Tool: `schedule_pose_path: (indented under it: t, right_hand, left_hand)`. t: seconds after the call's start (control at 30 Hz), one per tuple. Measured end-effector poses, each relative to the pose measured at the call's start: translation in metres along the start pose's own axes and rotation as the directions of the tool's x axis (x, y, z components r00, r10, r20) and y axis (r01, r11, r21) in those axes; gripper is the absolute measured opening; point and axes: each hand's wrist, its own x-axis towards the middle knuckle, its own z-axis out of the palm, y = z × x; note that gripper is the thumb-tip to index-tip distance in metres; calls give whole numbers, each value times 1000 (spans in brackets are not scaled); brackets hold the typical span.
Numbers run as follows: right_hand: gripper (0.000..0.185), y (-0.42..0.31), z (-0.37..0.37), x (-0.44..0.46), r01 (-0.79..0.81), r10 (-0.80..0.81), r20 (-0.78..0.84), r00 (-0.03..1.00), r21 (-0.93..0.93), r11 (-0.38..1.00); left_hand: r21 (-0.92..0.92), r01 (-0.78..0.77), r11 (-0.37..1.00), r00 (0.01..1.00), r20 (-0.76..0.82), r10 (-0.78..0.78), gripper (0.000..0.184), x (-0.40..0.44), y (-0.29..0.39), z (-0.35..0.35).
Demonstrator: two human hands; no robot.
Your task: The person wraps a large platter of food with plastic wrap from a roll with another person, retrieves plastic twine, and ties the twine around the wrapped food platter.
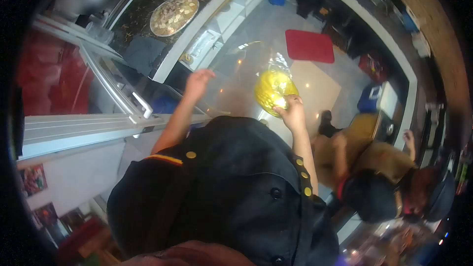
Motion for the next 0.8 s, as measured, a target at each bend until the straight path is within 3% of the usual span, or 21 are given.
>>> schedule_pose_path:
  t: [0.03, 0.07, 0.1, 0.13, 0.17, 0.23, 0.33, 0.43, 0.57, 0.63, 0.77, 0.8]
  right_hand:
    - [45, 4, -8, 26, 49, -49, 40, 998, 23, 999]
    - [47, -6, -20, 50, 59, -62, 86, 994, 45, 997]
    - [47, -6, -23, 71, 79, -84, 121, 989, 49, 996]
    - [47, -4, -21, 96, 156, -164, 139, 977, 62, 986]
    - [48, -4, -19, 119, 231, -241, 159, 958, 78, 970]
    - [48, -13, -9, 163, 271, -281, 212, 936, 76, 960]
    - [48, -26, 14, 230, 366, -360, 141, 922, -20, 930]
    - [44, -46, 44, 311, 438, -428, 104, 898, -102, 893]
    - [42, -94, 78, 409, 513, -513, 34, 858, -136, 848]
    - [41, -117, 96, 448, 519, -535, -19, 844, -221, 826]
    - [41, -142, 163, 534, 483, -503, 0, 865, -276, 831]
    - [41, -144, 178, 548, 484, -498, 14, 867, -267, 834]
  left_hand:
    - [21, -52, 998, 995, -88, 53, 16, 21, 11, -8]
    - [79, 11, 997, 987, -160, 2, 16, 37, 37, -20]
    - [-20, -99, 995, 970, -225, 92, 18, 52, 45, -34]
    - [-118, -105, 987, 947, -316, 63, 18, 67, 54, -47]
    - [-128, -14, 992, 914, -403, -40, 18, 72, 79, -59]
    - [-116, -48, 992, 850, -526, -21, 20, 98, 83, -88]
    - [-81, -182, 980, 740, -668, 82, 19, 129, 94, -132]
    - [-89, -229, 969, 614, -786, 73, 17, 154, 99, -185]
    - [-133, -366, 921, 432, -901, 42, 17, 190, 84, -248]
    - [-197, -421, 885, 344, -938, -45, 19, 206, 67, -280]
    - [-193, -411, 891, 335, -941, -49, 18, 235, 39, -330]
    - [-203, -347, 916, 342, -937, -78, 18, 240, 34, -339]
